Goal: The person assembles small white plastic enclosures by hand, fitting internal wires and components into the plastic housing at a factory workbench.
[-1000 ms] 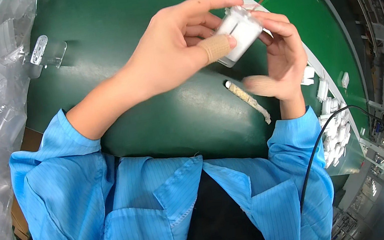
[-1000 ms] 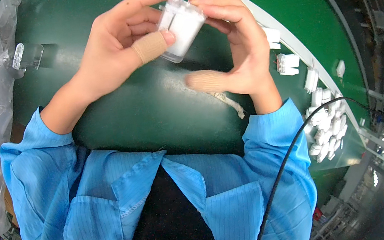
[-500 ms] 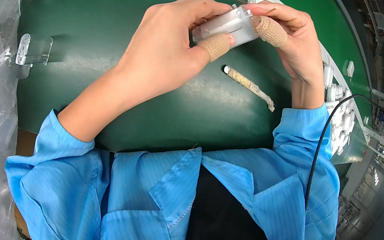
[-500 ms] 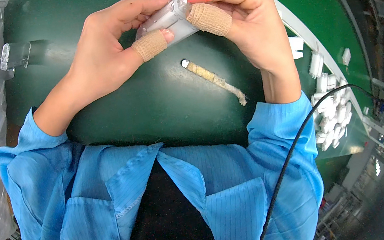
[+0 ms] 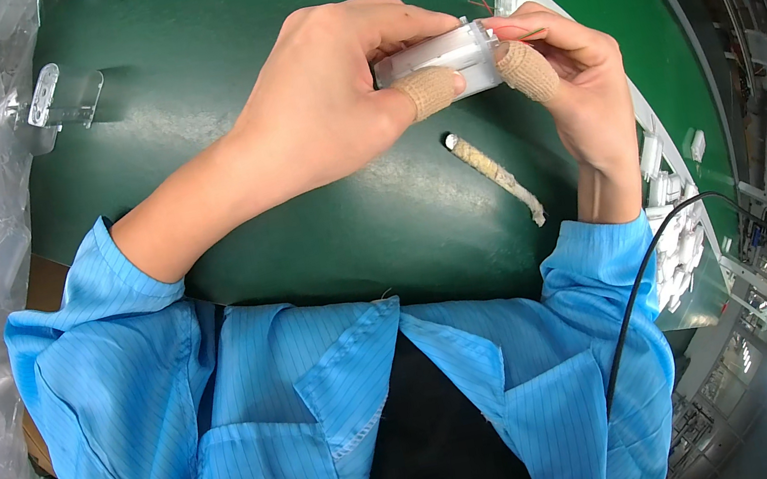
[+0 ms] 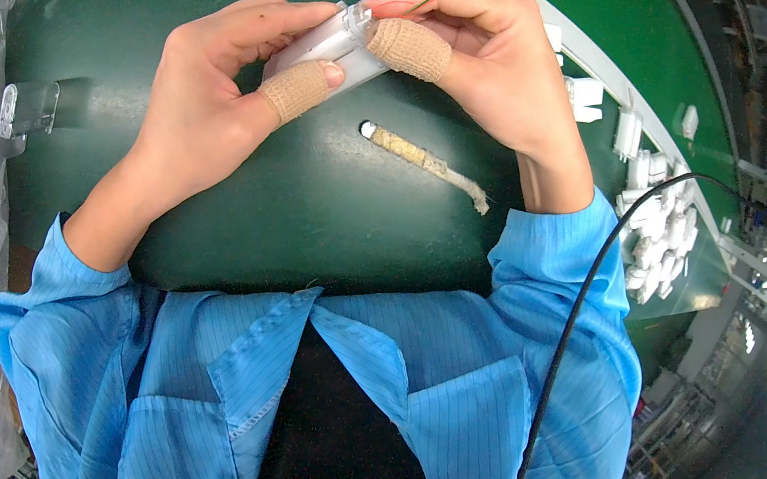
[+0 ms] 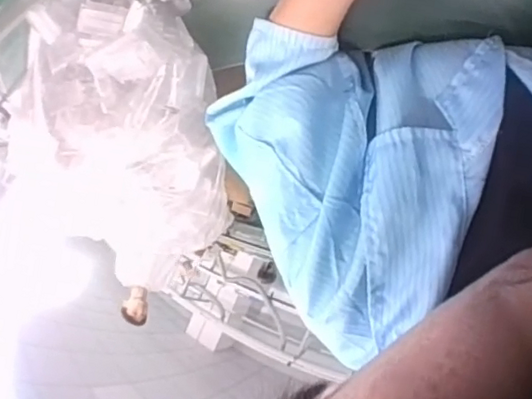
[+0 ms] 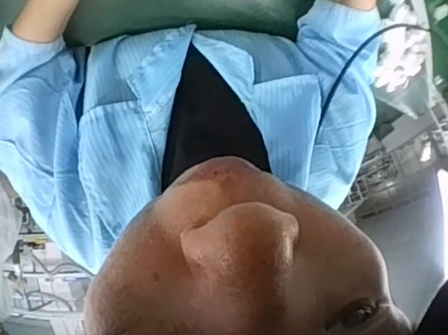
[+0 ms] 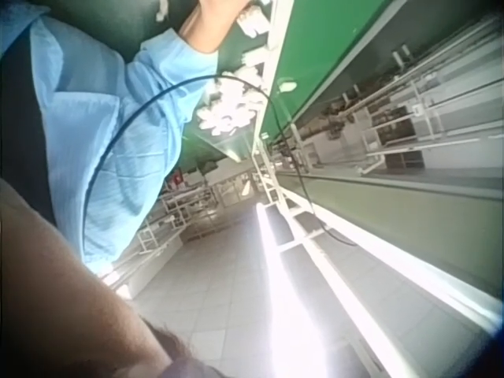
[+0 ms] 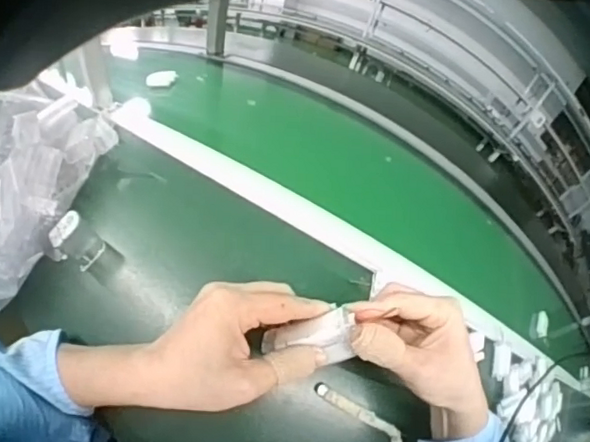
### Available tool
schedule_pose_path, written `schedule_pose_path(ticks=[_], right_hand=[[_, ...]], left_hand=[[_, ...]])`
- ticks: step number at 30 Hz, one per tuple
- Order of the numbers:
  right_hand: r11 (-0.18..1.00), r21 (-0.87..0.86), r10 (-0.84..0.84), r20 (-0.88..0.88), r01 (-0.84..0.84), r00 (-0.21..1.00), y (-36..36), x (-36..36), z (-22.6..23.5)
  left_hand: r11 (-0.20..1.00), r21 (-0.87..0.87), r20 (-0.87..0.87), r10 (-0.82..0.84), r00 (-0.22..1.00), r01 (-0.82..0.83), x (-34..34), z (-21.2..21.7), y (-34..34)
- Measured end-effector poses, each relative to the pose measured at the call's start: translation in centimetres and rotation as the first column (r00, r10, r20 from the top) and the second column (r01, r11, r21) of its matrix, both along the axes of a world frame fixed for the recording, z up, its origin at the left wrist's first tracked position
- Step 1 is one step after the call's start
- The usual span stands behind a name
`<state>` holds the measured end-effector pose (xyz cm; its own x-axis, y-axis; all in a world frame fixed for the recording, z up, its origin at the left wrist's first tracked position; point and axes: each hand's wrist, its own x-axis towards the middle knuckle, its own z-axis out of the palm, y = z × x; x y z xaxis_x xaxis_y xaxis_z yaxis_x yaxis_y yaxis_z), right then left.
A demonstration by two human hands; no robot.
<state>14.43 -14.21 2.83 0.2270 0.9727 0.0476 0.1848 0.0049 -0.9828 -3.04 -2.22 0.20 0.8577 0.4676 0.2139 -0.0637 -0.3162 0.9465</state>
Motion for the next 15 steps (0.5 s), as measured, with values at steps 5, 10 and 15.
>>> schedule_pose_path(ticks=[5,10,15], right_hand=[[1.0,-0.017,-0.004,0.003,0.004,1.0,-0.09,-0.33,-0.04],[1.0,0.002,-0.007,0.004,0.007,1.0,0.06,0.04,-0.24],[0.999,0.027,-0.048,0.047,0.046,0.998,0.23,-0.23,-0.23]], left_hand=[[0.998,0.065,-0.003,0.001,1.0,0.0,-0.19,0.43,0.1],[0.997,0.062,-0.047,-0.045,0.998,0.048,0.07,0.06,0.65],[0.916,-0.395,-0.047,-0.1,0.994,0.073,0.33,-0.38,0.41]])
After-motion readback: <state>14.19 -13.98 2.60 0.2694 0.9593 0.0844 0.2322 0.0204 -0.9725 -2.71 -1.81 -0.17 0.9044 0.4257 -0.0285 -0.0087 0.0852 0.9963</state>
